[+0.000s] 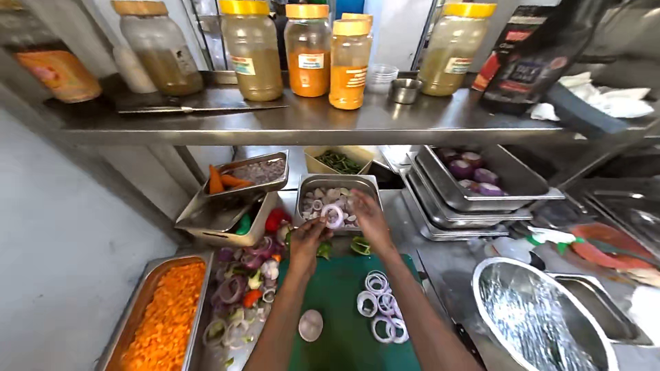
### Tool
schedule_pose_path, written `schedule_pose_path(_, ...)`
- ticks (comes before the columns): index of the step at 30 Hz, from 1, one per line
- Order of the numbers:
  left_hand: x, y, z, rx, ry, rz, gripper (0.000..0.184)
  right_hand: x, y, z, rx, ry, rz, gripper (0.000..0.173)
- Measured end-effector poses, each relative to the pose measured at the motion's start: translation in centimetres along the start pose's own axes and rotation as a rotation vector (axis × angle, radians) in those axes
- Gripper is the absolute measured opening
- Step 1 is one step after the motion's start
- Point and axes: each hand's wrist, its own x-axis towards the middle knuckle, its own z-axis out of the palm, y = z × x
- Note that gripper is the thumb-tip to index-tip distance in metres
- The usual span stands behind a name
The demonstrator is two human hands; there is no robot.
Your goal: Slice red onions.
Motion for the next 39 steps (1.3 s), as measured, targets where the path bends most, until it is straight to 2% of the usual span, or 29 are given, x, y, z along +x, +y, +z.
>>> schedule_pose_path(2, -1.1, -0.1, -0.3, -0.022, -0.028, -0.054, 0.020, -3.0, -0.1, 1.2, 0.090, 0.029, -0.057, 0.026)
schedule_pose_path(4, -2.2, -0.3, -0.4, -0.073, -0.083, -0.133, 0.020, -4.9, 0.6, 1.8, 0.290, 0.081, -0.035, 0.021)
schedule_pose_path(6, -3.2, -0.7, -0.4, -0.131, -0.146, -0.213, 0.021, -6.2, 1.0, 1.6, 0.284, 0.141, -0.053, 0.021)
schedule_pose_path(10, -5.0, -1.9, 0.3, -0.226, -0.228, -0.390, 0.024, -8.9, 2.1, 0.2, 0.056, 0.243, -0.163, 0.024)
schedule_pose_path(12, -5.9, -2.9, 0.6, -0.223, -0.286, -0.435, 0.028, -10.4, 2.7, -0.7, 0.036, 0.252, -0.114, 0.024)
schedule_pose_path(14, -7.0, -4.2, 0.7, -0.189, -0.354, -0.453, 0.031, -12.3, 3.6, -1.5, 0.044, 0.229, -0.046, 0.025)
schedule_pose_path(18, -9.8, -7.2, 0.8, 0.002, -0.445, -0.468, 0.024, -17.2, 6.6, -4.0, 0.030, 0.079, 0.012, 0.033)
schedule_pose_path(20, -10.9, -8.4, 0.6, 0.038, -0.500, -0.506, 0.022, -19.4, 7.7, -5.1, 0.008, 0.083, 0.004, 0.029)
schedule_pose_path(23, -12.2, -9.4, 1.2, 0.020, -0.489, -0.623, 0.027, -21.5, 8.6, -6.5, -0.115, 0.175, -0.090, 0.018)
schedule_pose_path(27, -12.4, -9.9, 2.6, 0.042, -0.412, -0.824, 0.032, -22.4, 9.5, -7.5, -0.363, 0.275, -0.268, 0.015)
schedule_pose_path(30, -11.9, -10.1, 3.3, 0.110, -0.347, -0.955, 0.032, -22.4, 9.1, -7.9, -0.373, 0.286, -0.286, 0.014)
schedule_pose_path(32, -11.5, -10.2, 3.4, 0.207, -0.355, -0.859, 0.030, -22.1, 8.5, -8.2, -0.207, 0.337, -0.219, 0.012)
schedule_pose_path(34, -10.5, -10.1, 3.3, 0.335, -0.366, -0.647, 0.028, -21.7, 8.6, -8.7, -0.105, 0.424, -0.100, 0.014)
schedule_pose_path(36, -9.1, -9.9, 3.2, 0.453, -0.352, -0.477, 0.024, -21.0, 10.2, -9.5, -0.180, 0.438, 0.018, 0.015)
schedule_pose_path(39, -7.5, -10.7, 2.6, 0.721, -0.357, -0.356, 0.025, -20.1, 13.1, -9.8, -0.319, 0.311, 0.191, 0.017)
